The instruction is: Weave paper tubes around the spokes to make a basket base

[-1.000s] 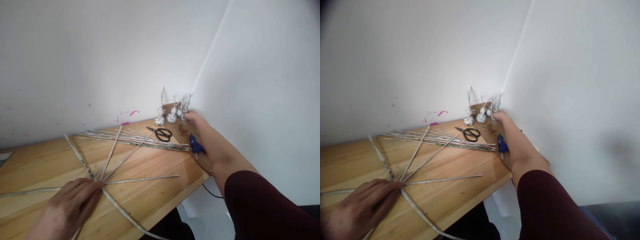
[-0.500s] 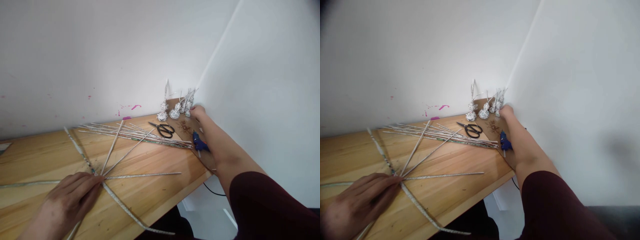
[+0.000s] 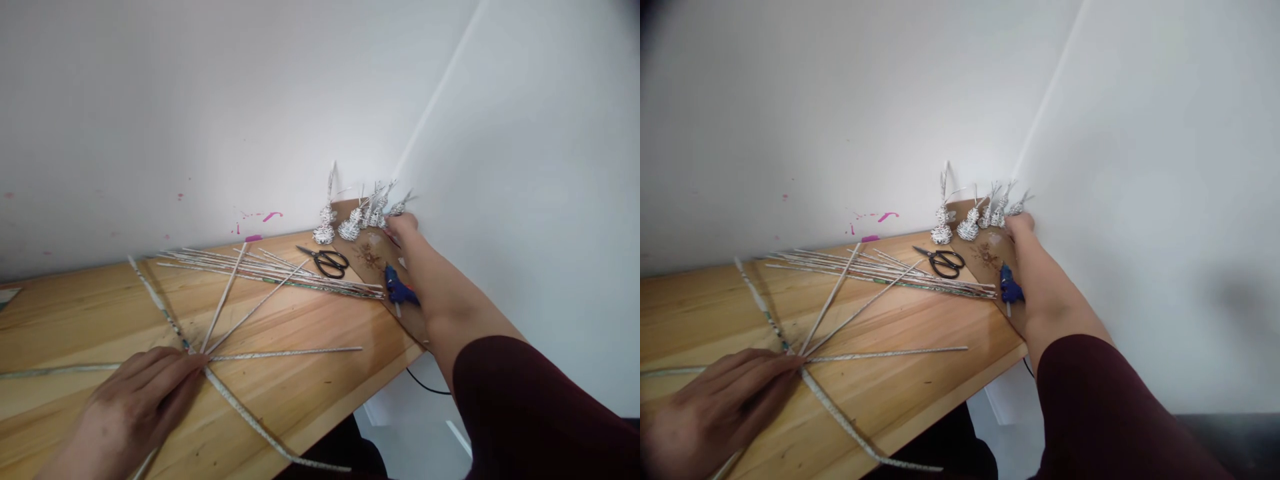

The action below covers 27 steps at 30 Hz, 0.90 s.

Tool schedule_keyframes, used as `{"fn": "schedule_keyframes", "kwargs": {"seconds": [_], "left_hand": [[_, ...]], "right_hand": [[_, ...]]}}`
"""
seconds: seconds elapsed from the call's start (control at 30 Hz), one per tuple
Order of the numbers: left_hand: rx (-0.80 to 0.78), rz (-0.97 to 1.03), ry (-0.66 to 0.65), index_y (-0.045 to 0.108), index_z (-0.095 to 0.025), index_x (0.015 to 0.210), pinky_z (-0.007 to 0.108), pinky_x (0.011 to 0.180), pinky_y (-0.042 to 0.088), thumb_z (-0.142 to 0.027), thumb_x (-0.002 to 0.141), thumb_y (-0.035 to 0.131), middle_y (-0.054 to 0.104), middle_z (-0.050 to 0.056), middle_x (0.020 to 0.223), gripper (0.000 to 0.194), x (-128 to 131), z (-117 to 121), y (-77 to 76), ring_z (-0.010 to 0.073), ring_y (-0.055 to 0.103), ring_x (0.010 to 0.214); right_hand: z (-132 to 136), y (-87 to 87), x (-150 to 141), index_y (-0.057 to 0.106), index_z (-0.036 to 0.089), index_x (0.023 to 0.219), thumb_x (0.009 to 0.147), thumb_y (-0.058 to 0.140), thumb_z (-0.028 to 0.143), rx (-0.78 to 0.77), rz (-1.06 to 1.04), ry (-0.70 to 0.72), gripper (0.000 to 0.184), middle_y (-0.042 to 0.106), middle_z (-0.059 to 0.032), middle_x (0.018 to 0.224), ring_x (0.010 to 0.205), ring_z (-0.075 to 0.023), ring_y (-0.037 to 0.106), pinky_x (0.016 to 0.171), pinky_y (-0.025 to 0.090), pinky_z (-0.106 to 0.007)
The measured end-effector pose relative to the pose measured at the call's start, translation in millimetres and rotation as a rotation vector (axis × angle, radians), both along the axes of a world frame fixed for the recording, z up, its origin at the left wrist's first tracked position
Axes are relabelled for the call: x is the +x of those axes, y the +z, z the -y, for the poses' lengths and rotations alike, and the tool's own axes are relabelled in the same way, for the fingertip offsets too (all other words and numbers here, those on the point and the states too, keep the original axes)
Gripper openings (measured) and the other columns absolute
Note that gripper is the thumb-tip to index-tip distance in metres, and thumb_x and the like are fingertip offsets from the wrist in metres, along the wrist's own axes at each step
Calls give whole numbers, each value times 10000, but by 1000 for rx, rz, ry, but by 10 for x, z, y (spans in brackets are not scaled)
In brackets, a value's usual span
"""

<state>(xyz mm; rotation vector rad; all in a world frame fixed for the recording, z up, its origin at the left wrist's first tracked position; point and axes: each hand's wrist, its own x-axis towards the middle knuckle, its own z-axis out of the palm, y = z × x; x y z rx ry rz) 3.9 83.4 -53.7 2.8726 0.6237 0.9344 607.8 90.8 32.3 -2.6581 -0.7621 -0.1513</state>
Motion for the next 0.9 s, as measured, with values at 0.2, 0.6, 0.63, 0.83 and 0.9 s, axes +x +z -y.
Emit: {"fn": "schedule_keyframes", "kwargs": {"seconds": [0.2, 0.6, 0.63, 0.83, 0.9], "left_hand": [[11, 7, -10, 663, -264, 1101, 295, 789, 527, -282, 956, 597, 731, 11, 951, 161, 31, 6, 33, 165, 687, 842], [13, 55, -28, 676, -247, 1080, 280, 782, 504, -294, 963, 588, 713, 26, 926, 154, 43, -4, -3, 149, 671, 824], [8, 55, -31, 675, -248, 1080, 281, 776, 506, -297, 963, 588, 712, 25, 922, 154, 46, -2, 4, 149, 671, 821], [10, 48, -39, 666, -243, 1104, 282, 776, 517, -289, 961, 593, 718, 25, 925, 166, 46, -3, 10, 149, 675, 824], [4, 36, -36, 663, -244, 1121, 283, 781, 517, -288, 958, 600, 718, 26, 938, 180, 37, -8, -5, 151, 675, 837]], "right_hand": [[-27, -62, 7, 724, 73, 1191, 877, 621, 342, 76, 10, -99, 426, 730, -254, 1116, 1090, -330, 698, 843, 544, -342], [102, -103, 48, 767, 121, 1015, 804, 683, 259, 11, -124, -143, 265, 742, -149, 797, 846, -309, 732, 701, 562, -352], [85, -116, 48, 764, 123, 1041, 814, 683, 283, 13, -109, -136, 289, 746, -160, 838, 901, -325, 728, 728, 560, -363], [-24, -143, 0, 749, 85, 1110, 877, 647, 338, 7, -50, -68, 359, 748, -207, 1015, 1051, -320, 690, 822, 520, -330], [-13, -138, -23, 739, 76, 1144, 892, 638, 336, 0, -22, -50, 376, 736, -223, 1095, 1091, -311, 675, 846, 505, -314]]}}
